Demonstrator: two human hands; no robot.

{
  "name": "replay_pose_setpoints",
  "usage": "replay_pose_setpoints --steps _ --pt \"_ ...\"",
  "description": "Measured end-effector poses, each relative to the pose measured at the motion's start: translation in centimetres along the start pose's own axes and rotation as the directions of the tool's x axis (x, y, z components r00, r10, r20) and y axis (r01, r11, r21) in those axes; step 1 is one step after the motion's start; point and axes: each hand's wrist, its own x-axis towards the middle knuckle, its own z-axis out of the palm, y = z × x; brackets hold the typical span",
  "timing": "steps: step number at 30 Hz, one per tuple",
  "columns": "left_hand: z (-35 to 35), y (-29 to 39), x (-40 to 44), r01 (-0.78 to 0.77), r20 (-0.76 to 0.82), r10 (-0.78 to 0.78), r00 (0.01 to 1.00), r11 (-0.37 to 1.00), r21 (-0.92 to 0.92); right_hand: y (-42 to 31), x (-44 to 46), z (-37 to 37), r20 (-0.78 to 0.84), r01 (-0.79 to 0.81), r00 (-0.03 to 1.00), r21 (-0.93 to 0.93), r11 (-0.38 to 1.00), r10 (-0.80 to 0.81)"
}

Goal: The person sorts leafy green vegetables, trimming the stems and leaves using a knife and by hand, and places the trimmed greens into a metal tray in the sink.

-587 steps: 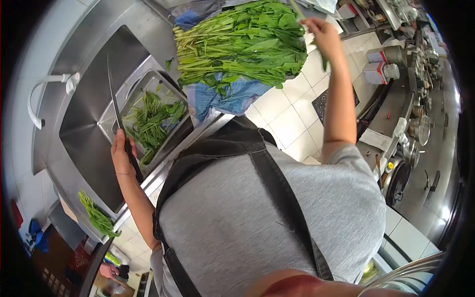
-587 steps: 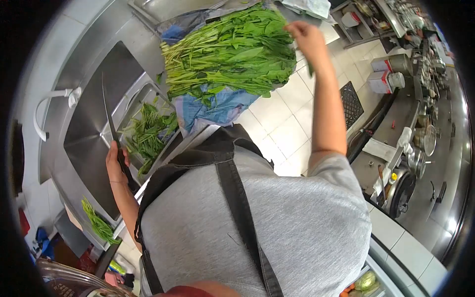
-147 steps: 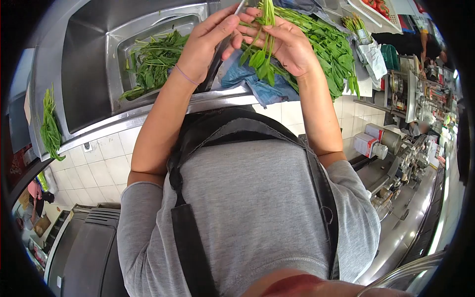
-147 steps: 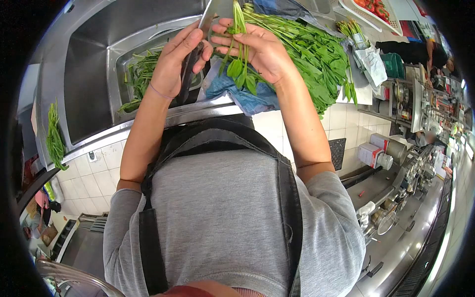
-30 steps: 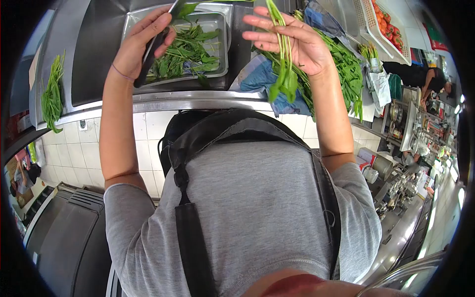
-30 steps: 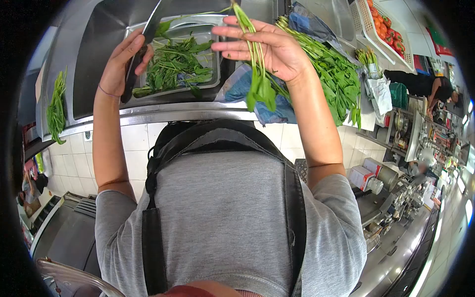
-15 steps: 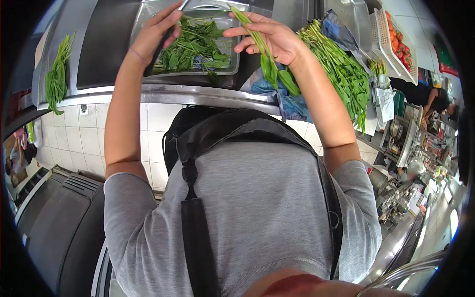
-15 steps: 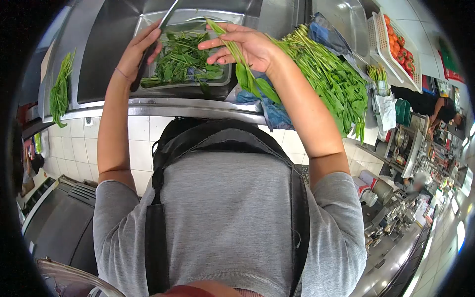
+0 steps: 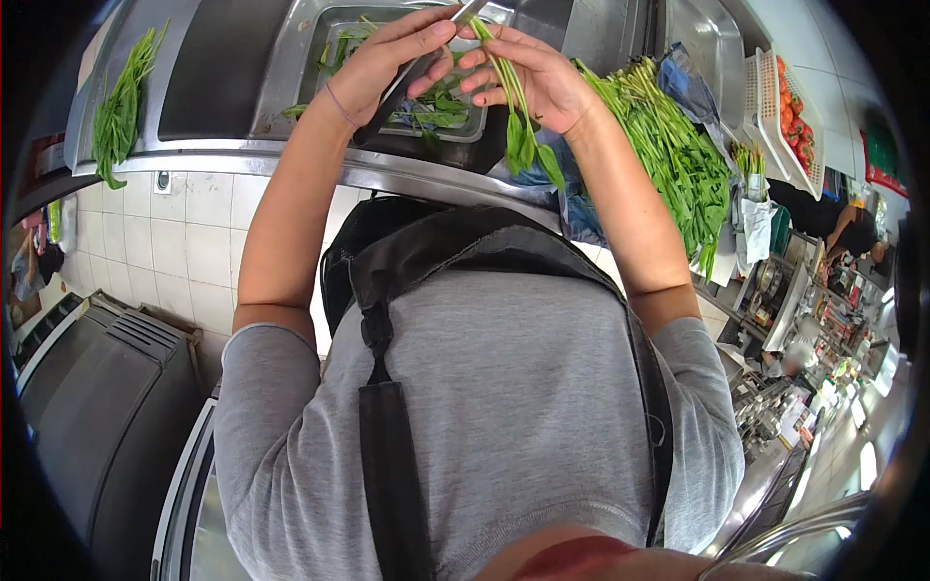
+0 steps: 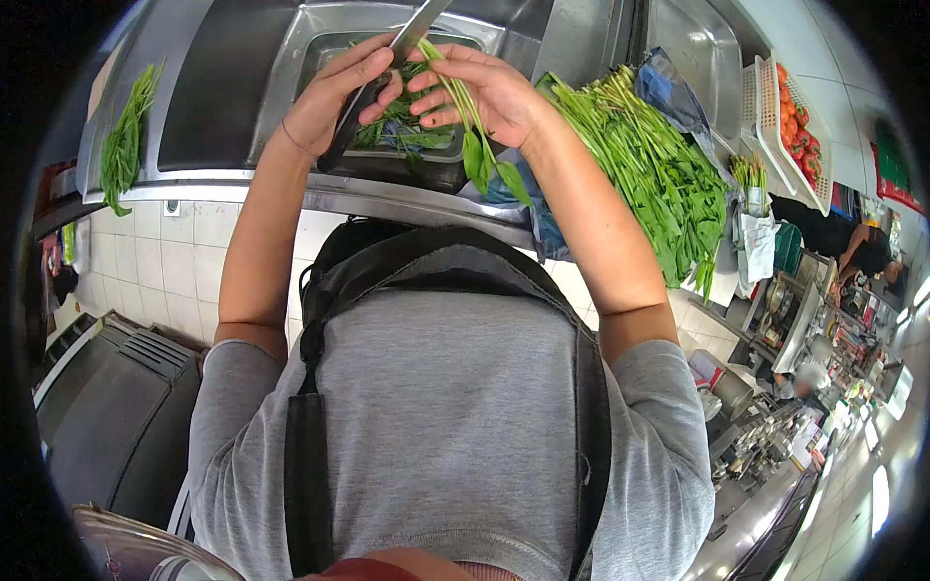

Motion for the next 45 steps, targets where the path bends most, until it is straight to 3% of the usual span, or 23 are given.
replay_pose_setpoints --steps 3,8,14,17,21,24,29,33,39,42,45 --pt "0.2 -0.1 0.0 -0.038 0.020 0.037 0.999 0.997 0.062 0.2 0.4 -0.1 -0.111 0.039 0.992 -0.158 0.987 -0.057" --pt "-1.9 -0.4 0.7 -0.119 0.139 0.085 0.987 0.960 0.254 -0.4 0.1 -1.2 -0.062 0.009 0.998 -0.136 0.991 -0.017" --pt "-3.0 1.6 0.0 -0.051 0.088 0.030 0.996 0.966 0.253 -1.5 -0.9 -2.1 0.014 -0.004 1.000 -0.035 0.999 0.005" --pt "-2.9 1.5 -0.3 -0.072 -0.050 0.091 0.995 0.952 0.298 -1.4 -0.6 -2.3 0.005 0.003 1.000 0.039 0.999 -0.003" --pt "-0.9 2.6 -1.0 -0.036 0.058 0.032 0.998 0.997 0.066 -0.8 0.2 -3.0 0.166 -0.041 0.986 0.184 0.982 0.010" --pt "0.3 2.5 -0.9 -0.083 0.124 0.073 0.990 0.994 0.072 -0.8 0.1 -2.2 0.204 -0.090 0.978 0.219 0.972 0.045" --pt "1.5 1.8 -0.5 -0.126 0.133 0.115 0.984 0.989 0.077 -0.8 -0.1 -1.4 0.191 -0.029 0.982 0.180 0.983 -0.006" --pt "2.0 0.8 -0.2 -0.147 0.016 0.147 0.989 0.972 0.181 -0.7 -0.4 -1.3 0.171 -0.011 0.985 0.195 0.981 -0.023" --pt "1.9 0.5 -0.3 -0.164 -0.024 0.168 0.985 0.979 0.119 -0.4 -0.1 -1.5 0.225 -0.039 0.974 0.274 0.961 -0.024" --pt "1.5 1.3 -0.4 -0.079 -0.054 0.082 0.995 0.995 0.060 -0.3 0.4 -1.8 0.301 -0.059 0.953 0.287 0.956 -0.032" --pt "0.4 1.8 -0.6 -0.087 -0.148 0.099 0.984 0.992 0.087 -0.1 0.3 -2.1 0.331 -0.099 0.944 0.323 0.941 -0.014"
